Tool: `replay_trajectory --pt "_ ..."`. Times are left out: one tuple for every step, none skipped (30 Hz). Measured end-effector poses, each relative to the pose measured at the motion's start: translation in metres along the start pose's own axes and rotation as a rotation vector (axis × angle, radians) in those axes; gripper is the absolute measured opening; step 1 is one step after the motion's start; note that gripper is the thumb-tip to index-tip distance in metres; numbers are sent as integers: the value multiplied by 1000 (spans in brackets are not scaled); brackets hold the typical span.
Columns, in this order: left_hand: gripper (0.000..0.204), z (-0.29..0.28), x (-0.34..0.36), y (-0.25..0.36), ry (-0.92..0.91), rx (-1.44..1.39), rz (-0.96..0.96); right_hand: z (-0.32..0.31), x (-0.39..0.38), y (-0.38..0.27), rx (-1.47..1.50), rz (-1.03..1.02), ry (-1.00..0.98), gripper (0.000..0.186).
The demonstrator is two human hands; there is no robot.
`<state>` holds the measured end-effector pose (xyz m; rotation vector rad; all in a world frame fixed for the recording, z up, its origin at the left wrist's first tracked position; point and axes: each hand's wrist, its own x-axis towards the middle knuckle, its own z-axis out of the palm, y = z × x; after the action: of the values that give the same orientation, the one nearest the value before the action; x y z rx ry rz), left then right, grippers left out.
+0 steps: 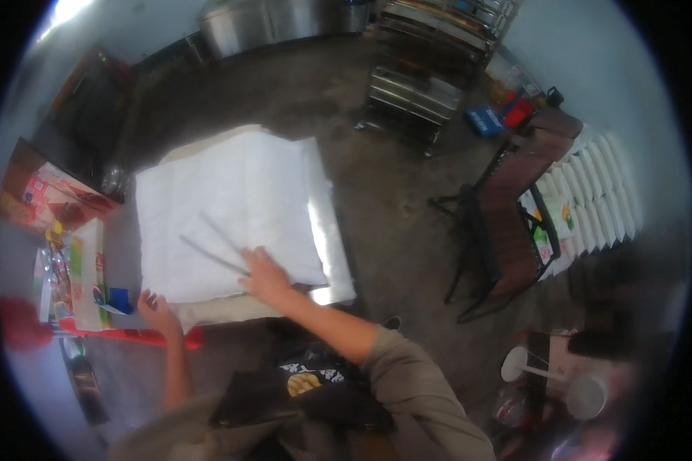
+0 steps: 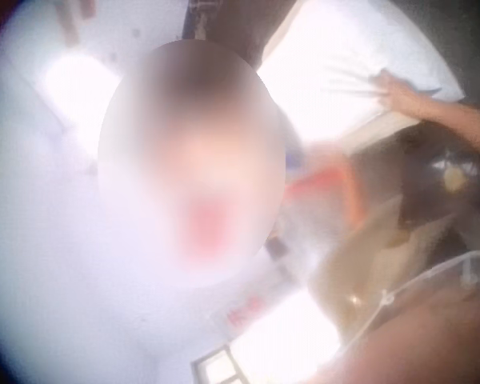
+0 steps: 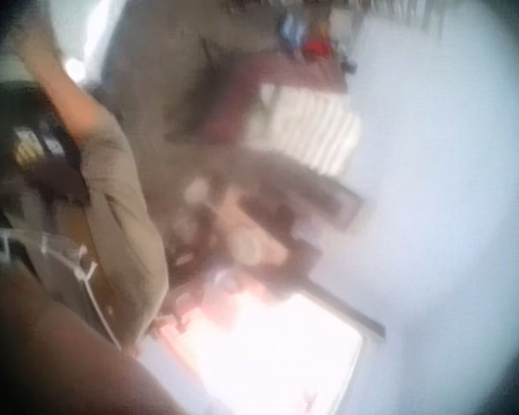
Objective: The person places baked buns into a plastic bag using tongs, then uses a round cutter to cut circular pieces from a large sheet of dough on a metal table. They remove the excess dough and place some cut pieces onto a digital scale.
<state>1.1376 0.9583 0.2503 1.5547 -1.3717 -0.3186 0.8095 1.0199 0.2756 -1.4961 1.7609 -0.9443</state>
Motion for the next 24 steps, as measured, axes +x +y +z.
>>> replay_trajectory --pt "44 21 -15 21 -45 75 -39 -13 -10 14 -56 -79 -5 58" --pt "46 43 -26 39 -86 134 -1 -26 -26 27 -115 -134 -14 58" --pt "48 58 -40 53 -150 204 4 -40 -45 40 -151 -187 -5 58" --pt "50 70 -54 64 -157 236 52 -65 -64 63 -70 -138 -55 55" --pt "51 80 -68 72 -175 269 69 -93 -87 89 42 -153 -29 53" --pt "53 89 -81 80 -192 298 82 -123 -100 118 -26 -44 -130 52" --pt "52 97 -92 88 -175 322 82 -155 -115 149 -16 62 -139 51" --pt "52 101 -99 95 -150 341 84 -186 -121 181 -105 183 -230 50" --pt "51 108 -108 104 -142 375 18 -216 -127 212 -62 305 -274 46" --pt "51 115 -117 112 -86 369 69 -241 -129 240 -137 298 -239 42" --pt "51 120 -123 123 -46 375 56 -263 -128 268 -179 285 -223 39" --pt "50 133 -123 135 -8 371 5 -282 -121 295 -111 243 -175 39" --pt "50 154 -121 148 22 364 63 -298 -111 322 -71 261 -157 39" --pt "49 173 -118 162 42 360 78 -312 -103 350 -28 305 -143 38" --pt "49 195 -115 177 62 357 90 -324 -93 381 39 322 -118 36" --pt "48 223 -110 192 43 304 113 -336 -83 415 105 363 -95 35" --pt "47 257 -105 208 24 254 132 -349 -77 451 203 406 -93 33" --pt "47 292 -99 224 13 195 172 -367 -70 491 -182 197 -210 29" --pt "46 327 -93 242 -24 173 215 -387 -64 531 -573 -12 -371 25" --pt "43 365 -85 260 -67 47 207 -401 -69 565 -764 -128 -300 18" --pt "41 403 -76 278 -122 35 226 -425 -82 596 -826 -49 -344 19" --pt "38 442 -64 295 -171 21 272 -446 -92 622 -898 117 -454 22" --pt "36 478 -53 313 -291 -51 226 -470 -109 639 -938 243 -555 24" --pt "34 514 -37 332 -431 -92 140 -485 -123 649 -1040 458 -665 29"
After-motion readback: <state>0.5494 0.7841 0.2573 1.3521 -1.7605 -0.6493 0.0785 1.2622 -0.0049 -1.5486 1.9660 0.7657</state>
